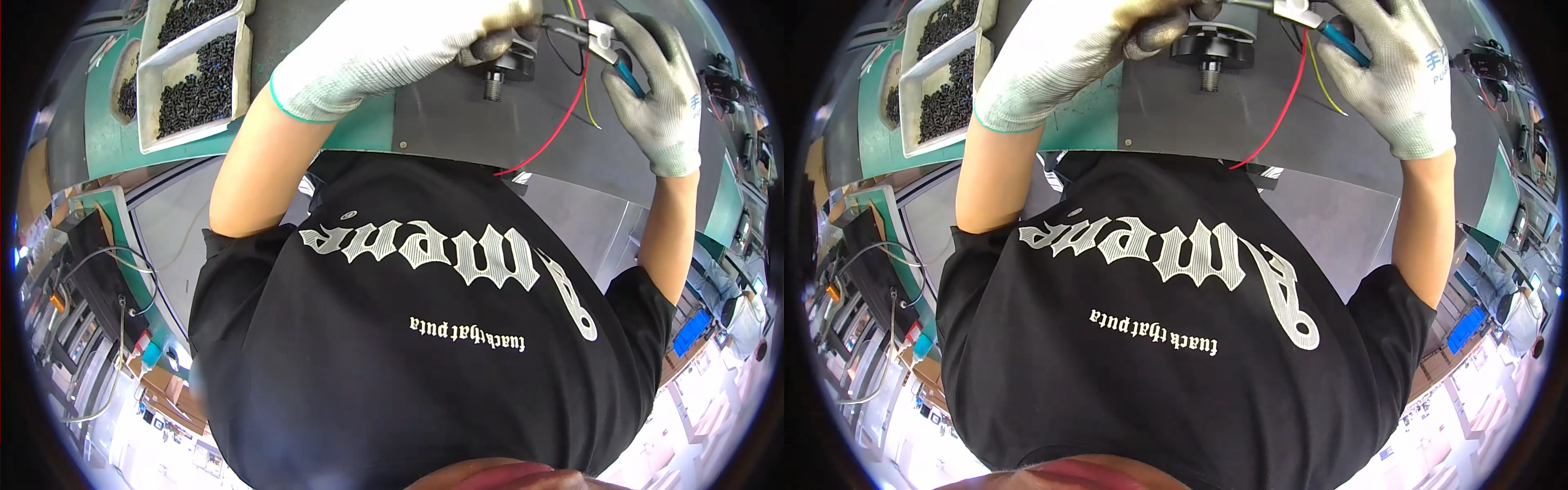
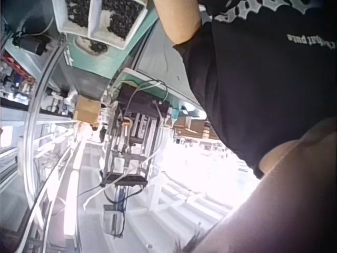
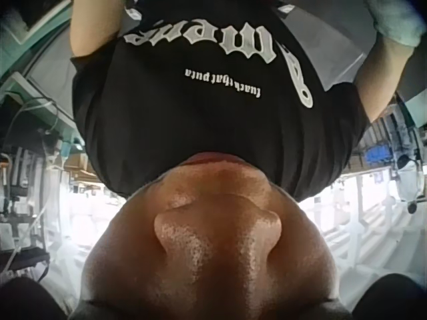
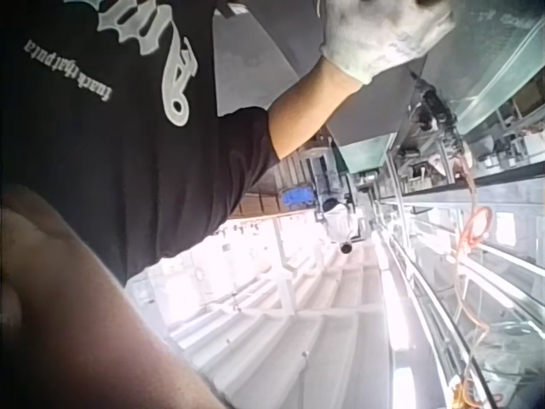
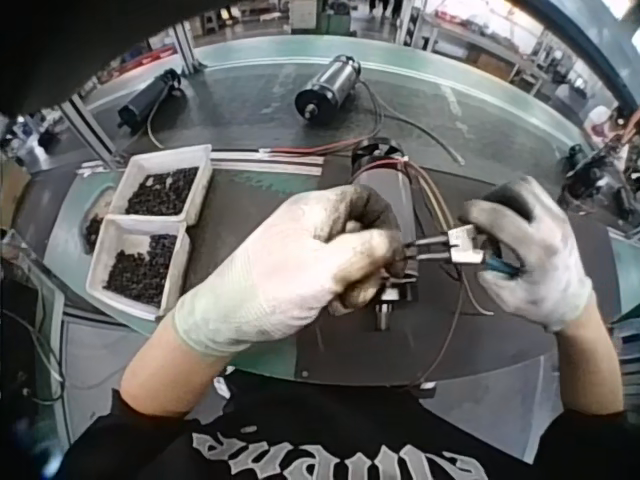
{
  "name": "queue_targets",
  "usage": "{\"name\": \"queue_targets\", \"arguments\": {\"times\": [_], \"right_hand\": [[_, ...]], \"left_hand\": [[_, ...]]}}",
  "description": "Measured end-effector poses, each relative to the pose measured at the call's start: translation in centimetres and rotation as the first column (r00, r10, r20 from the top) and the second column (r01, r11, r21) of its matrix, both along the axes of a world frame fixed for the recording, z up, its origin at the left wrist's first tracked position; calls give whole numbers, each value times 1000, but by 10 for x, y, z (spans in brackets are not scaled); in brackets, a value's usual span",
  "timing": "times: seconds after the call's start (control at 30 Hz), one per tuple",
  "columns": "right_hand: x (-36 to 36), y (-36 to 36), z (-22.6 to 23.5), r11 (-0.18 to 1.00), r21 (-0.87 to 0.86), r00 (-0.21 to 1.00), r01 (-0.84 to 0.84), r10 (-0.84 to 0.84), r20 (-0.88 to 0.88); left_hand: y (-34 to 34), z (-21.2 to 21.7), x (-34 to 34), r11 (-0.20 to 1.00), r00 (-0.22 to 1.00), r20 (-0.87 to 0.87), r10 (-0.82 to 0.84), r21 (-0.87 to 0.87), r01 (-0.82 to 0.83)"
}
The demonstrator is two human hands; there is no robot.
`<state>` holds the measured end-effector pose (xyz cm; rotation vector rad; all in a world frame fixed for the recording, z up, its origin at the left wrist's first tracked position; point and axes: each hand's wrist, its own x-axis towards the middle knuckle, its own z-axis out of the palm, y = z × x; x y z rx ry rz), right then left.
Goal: Assembling industrial motors by attaching cooling fans and securing components using an electric screwdriver and pliers.
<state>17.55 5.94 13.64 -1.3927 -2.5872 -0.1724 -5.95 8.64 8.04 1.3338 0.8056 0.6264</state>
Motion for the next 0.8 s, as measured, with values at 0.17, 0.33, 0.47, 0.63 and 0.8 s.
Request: {"name": "queue_targets", "arguments": {"times": [0.17,0.33,0.47,0.63,0.8], "right_hand": [[63,9,-87,973,-92,803,211,-227,-551],[89,37,-139,960,-264,540,94,-272,-796],[86,36,-146,996,-7,867,94,-85,-491],[75,29,-159,991,-118,768,63,-124,-629],[71,21,-165,977,-213,643,26,-179,-745]], "left_hand": [[-66,-43,-20,683,948,269,171,-726,83],[-77,-89,40,600,734,482,479,-790,127],[-81,-95,48,585,658,467,591,-809,48],[-82,-92,46,463,527,537,658,-841,280],[-87,-93,41,529,604,505,617,-834,157]]}}
